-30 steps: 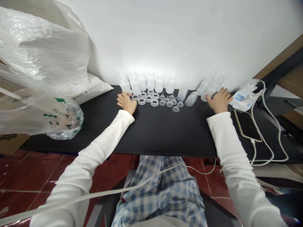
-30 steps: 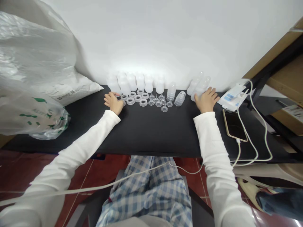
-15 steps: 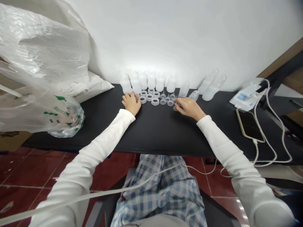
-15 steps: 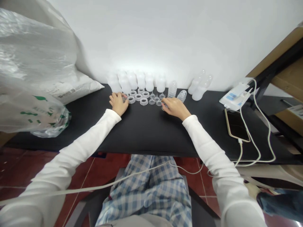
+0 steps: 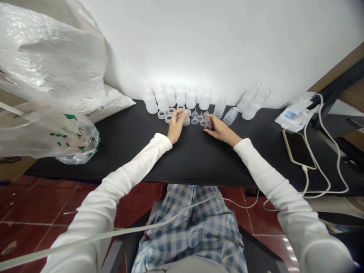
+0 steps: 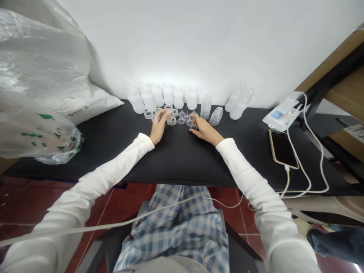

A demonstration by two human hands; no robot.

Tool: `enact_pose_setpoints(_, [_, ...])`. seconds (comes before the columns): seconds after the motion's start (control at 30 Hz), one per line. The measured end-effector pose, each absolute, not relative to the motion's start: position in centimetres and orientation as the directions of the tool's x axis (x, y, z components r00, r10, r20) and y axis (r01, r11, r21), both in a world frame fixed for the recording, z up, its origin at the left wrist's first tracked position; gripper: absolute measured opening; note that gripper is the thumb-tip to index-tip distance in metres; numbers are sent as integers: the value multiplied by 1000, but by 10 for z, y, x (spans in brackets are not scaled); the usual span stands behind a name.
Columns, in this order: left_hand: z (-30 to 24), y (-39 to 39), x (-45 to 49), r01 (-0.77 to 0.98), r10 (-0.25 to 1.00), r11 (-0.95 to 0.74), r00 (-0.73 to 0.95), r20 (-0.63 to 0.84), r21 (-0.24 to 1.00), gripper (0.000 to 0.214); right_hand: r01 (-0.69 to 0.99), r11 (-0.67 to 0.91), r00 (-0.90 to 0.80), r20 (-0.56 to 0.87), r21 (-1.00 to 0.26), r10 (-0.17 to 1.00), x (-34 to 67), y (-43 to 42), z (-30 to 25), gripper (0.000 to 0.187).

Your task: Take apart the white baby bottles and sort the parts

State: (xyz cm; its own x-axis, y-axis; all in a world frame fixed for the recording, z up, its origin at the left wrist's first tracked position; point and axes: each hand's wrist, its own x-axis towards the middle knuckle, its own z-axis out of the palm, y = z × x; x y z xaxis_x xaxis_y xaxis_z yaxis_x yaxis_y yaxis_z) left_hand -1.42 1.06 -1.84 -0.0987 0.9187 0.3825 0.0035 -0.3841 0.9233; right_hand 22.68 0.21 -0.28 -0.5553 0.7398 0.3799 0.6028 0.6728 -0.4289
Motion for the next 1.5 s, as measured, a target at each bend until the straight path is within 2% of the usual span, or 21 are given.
enact_pose_setpoints(0.07, [-18, 11, 1, -149, 961, -271, -100, 259, 951, 32, 513, 684, -510, 457, -518, 729, 223, 6, -12, 52])
enact_pose_setpoints(0.13, [-15, 10, 11, -245, 981, -194, -70, 182, 950, 27, 464, 688, -476, 498, -558, 725, 219, 8, -17, 39])
enact_pose_setpoints(0.2, [-10, 7, 16, -290, 990, -136, -10, 139, 947, 31, 463, 697, -494, 493, -548, 716, 217, 6, -16, 26])
enact_pose_setpoints(0.37, [-1, -2, 12, -298, 995, -22, 83, 49, 954, 48, 430, 752, -608, 455, -500, 651, 219, -4, -2, 8])
enact_pose_setpoints(0.63, [1, -8, 6, -279, 994, -11, 99, 40, 960, 58, 466, 781, -647, 442, -416, 622, 215, -11, -1, 20])
enact_pose_setpoints(0.9, [4, -10, 5, -242, 997, -54, 31, 63, 969, 61, 543, 767, -586, 500, -342, 638, 214, -21, 9, 15])
enact_pose_setpoints(1.07, [3, -10, 5, -261, 999, -34, 20, 40, 965, 55, 538, 735, -541, 499, -413, 677, 214, -22, 8, 11])
enact_pose_setpoints(1.33, [-3, -7, 5, -261, 999, -30, 9, 34, 965, 41, 526, 695, -241, 698, -490, 675, 208, -24, 1, 14])
enact_pose_setpoints(1.5, [-1, -12, 5, -228, 986, -57, 141, 91, 972, 37, 511, 712, -293, 681, -483, 672, 202, -31, -1, 19])
